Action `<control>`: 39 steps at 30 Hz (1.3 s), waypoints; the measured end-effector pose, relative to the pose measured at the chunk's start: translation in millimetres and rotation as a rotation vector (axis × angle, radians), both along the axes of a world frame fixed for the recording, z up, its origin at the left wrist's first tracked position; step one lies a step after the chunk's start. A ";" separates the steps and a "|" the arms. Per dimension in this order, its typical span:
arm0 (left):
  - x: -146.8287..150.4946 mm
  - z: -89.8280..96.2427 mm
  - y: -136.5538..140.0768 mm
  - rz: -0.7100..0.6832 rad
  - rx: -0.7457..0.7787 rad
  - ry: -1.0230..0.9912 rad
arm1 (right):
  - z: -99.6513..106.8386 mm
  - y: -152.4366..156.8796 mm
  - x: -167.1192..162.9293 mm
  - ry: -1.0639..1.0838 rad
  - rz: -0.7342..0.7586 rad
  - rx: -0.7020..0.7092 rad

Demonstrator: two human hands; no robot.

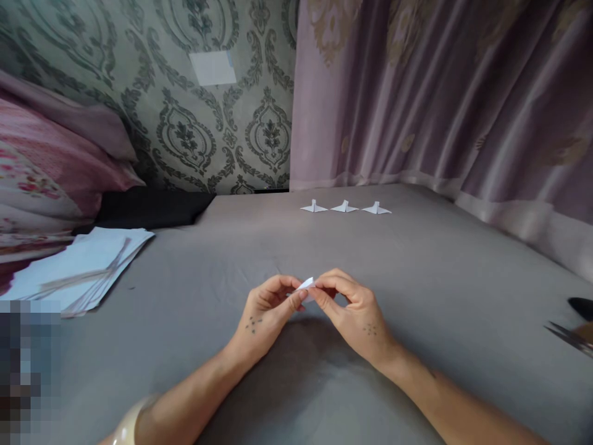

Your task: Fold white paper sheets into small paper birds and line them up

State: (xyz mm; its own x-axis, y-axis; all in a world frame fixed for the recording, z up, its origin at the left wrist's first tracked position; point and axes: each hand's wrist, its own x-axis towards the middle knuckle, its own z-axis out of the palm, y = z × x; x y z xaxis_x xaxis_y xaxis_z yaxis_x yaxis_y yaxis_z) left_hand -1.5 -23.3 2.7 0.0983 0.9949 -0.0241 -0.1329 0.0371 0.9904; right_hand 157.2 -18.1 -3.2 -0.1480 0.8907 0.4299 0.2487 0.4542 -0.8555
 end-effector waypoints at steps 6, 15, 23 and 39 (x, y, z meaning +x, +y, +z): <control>0.3 -1.5 -0.5 -0.024 -0.038 0.025 | 0.2 -1.5 0.5 -0.003 0.009 -0.029; 3.1 -4.0 -0.8 -0.104 -0.144 0.042 | 5.0 -2.2 -0.1 0.015 0.005 -0.165; -2.4 -11.8 7.2 -0.039 -0.364 -0.269 | -0.5 6.7 6.0 0.227 0.000 -0.530; -6.0 -16.9 11.5 -0.098 -0.333 -0.149 | -4.4 8.8 4.1 0.190 0.072 -0.702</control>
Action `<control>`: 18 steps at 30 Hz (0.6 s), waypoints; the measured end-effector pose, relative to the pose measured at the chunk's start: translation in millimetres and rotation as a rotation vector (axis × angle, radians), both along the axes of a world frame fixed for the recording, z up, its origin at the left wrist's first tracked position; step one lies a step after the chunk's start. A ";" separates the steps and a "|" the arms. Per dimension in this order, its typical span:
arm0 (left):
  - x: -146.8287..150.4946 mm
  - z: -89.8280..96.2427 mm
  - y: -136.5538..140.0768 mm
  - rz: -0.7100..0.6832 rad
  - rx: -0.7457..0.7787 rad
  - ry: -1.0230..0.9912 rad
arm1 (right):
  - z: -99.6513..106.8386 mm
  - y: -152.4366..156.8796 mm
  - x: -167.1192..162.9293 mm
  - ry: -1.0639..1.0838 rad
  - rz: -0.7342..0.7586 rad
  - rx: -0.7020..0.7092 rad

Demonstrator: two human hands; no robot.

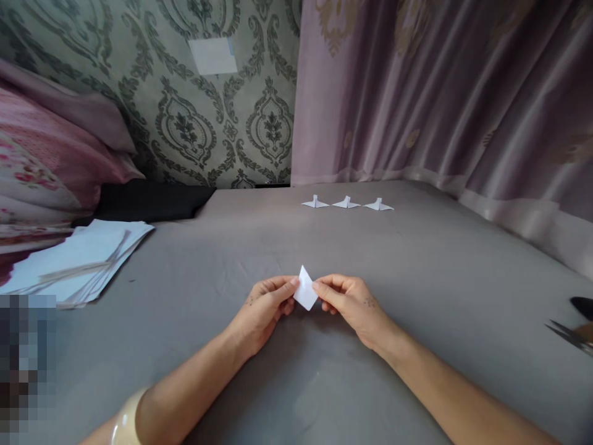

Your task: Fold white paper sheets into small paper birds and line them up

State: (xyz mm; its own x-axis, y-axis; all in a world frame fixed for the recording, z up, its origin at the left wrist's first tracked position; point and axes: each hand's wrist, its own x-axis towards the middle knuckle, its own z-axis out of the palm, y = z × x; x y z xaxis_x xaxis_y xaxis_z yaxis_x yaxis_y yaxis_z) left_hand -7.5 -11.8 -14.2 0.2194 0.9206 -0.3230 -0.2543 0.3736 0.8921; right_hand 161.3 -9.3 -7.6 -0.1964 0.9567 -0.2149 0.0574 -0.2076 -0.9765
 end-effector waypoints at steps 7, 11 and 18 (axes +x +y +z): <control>-0.5 3.5 0.6 -0.028 0.068 0.177 | -1.8 2.2 0.2 -0.040 -0.007 0.047; -2.7 1.8 1.7 -0.037 0.182 0.302 | -6.4 6.5 2.6 -0.087 0.061 0.167; -5.3 -3.1 5.5 0.008 0.860 0.665 | -19.8 14.3 13.7 -0.477 0.042 0.868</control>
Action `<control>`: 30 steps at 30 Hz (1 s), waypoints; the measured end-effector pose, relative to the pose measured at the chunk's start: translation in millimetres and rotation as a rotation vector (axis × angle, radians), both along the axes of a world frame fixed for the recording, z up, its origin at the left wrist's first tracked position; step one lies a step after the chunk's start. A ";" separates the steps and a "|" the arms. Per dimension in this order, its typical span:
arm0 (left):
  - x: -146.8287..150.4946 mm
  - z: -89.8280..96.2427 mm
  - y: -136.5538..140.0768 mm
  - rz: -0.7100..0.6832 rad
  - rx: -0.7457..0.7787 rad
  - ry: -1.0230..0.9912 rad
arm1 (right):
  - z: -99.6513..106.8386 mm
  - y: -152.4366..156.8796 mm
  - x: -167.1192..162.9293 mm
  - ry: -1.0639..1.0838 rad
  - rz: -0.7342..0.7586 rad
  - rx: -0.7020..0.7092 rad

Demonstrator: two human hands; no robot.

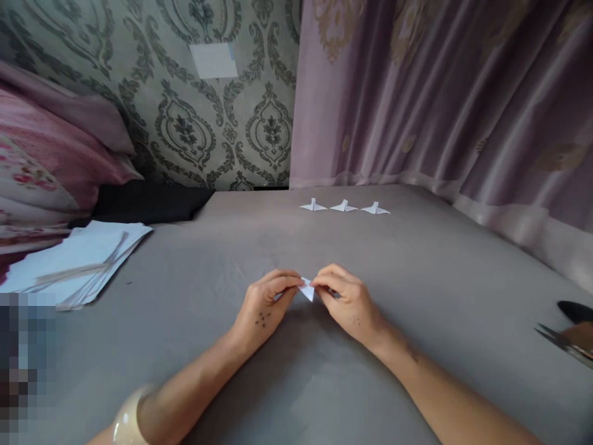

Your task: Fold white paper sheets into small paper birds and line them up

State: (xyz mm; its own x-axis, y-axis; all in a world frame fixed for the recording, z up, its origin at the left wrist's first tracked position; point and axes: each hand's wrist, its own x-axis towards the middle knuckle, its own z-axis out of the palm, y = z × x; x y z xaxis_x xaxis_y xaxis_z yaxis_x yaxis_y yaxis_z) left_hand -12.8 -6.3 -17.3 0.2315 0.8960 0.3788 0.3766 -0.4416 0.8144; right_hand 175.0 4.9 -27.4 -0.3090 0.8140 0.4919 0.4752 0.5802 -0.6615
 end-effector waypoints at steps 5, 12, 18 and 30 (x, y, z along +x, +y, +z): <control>3.9 -17.0 10.4 -0.026 0.161 0.221 | 1.3 6.0 5.4 -0.403 -0.079 0.318; 4.5 -30.0 14.9 -0.054 0.204 0.486 | -2.3 5.7 7.4 -0.600 -0.086 0.168; 4.1 -21.9 14.4 -0.005 0.089 0.442 | -3.4 5.9 11.2 -0.451 -0.123 -0.072; 6.0 -9.4 30.4 0.010 -0.059 0.401 | 0.9 9.1 10.2 -0.319 -0.129 -0.203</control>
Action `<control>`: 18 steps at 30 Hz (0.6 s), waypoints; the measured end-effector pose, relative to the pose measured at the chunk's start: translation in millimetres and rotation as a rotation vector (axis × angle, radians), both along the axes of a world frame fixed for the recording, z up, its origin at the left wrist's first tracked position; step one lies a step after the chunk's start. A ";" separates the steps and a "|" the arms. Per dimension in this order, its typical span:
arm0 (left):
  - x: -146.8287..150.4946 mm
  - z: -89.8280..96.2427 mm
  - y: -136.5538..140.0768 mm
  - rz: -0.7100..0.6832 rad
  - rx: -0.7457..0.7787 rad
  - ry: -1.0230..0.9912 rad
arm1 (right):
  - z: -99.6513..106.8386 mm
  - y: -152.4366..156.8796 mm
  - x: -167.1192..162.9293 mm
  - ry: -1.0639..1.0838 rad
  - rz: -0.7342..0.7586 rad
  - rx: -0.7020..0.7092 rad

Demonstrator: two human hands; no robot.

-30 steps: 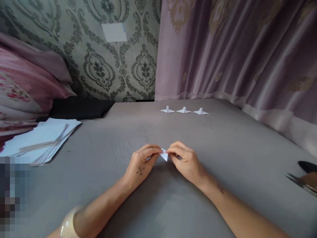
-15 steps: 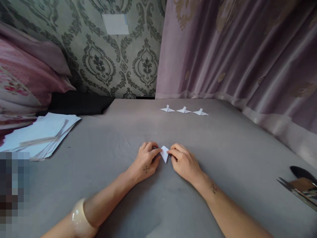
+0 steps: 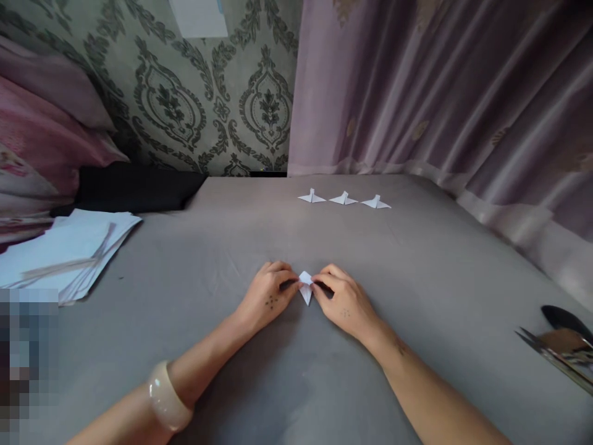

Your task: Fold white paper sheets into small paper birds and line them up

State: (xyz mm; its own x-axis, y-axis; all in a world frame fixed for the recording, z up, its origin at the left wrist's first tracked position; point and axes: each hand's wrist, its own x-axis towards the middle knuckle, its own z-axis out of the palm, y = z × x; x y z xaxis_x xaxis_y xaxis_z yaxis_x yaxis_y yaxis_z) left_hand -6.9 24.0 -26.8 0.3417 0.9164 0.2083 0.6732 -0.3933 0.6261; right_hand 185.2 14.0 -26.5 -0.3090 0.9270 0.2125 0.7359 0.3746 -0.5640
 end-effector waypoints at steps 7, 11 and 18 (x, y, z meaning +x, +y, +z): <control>8.8 2.2 0.5 0.111 -0.043 0.009 | -2.0 8.4 -0.7 0.090 -0.066 -0.088; 11.8 5.7 0.1 0.163 -0.091 -0.011 | -2.3 11.1 -1.8 0.108 -0.096 -0.112; 10.2 3.0 4.7 0.197 -0.173 -0.101 | -4.0 13.4 -3.6 0.091 -0.118 -0.112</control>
State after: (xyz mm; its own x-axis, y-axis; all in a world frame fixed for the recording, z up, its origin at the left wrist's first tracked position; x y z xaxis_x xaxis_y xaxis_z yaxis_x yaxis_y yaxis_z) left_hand 3.4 28.7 -23.7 0.1390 0.9880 0.0674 0.6570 -0.1429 0.7402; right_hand 181.5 27.4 -30.5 -0.1807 0.9752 0.1281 0.7155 0.2197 -0.6632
